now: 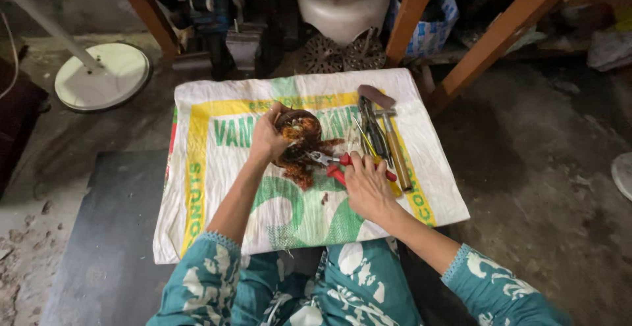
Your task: The person untangles and pulls copper wires from a motor stator using pliers and a screwdriver while seated at a work surface.
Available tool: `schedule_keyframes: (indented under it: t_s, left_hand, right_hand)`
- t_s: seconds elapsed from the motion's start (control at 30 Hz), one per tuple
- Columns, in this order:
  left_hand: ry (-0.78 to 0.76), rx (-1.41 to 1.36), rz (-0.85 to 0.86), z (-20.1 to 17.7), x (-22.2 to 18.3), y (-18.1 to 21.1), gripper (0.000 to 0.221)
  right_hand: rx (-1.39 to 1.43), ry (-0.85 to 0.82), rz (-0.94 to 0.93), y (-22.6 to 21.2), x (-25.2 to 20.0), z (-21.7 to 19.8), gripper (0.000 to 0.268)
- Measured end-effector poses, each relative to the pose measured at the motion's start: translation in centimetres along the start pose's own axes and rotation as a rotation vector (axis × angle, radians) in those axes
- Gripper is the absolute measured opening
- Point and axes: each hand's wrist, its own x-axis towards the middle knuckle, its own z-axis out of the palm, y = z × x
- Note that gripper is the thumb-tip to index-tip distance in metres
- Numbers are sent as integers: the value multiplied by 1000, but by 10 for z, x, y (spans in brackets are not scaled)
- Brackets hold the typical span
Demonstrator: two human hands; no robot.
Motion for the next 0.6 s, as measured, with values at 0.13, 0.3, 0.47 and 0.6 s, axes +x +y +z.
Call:
schedule_keyframes:
  t_s: [0.13, 0.3, 0.47, 0.6]
  left_hand:
    - [80, 238, 6, 7, -2, 1, 45]
    - [70, 286, -29, 6, 2, 3, 41]
    - [76, 334, -13, 7, 1, 5, 44]
    - [93, 355, 36, 8, 1, 6, 44]
  right_hand:
    - [-50, -115, 0, -1, 7, -16, 33]
    - [-96, -211, 5, -5, 14, -28, 33]
    - [-188, -215, -29, -13, 21, -35, 31]
    - [-249, -316, -16, -20, 29, -47, 25]
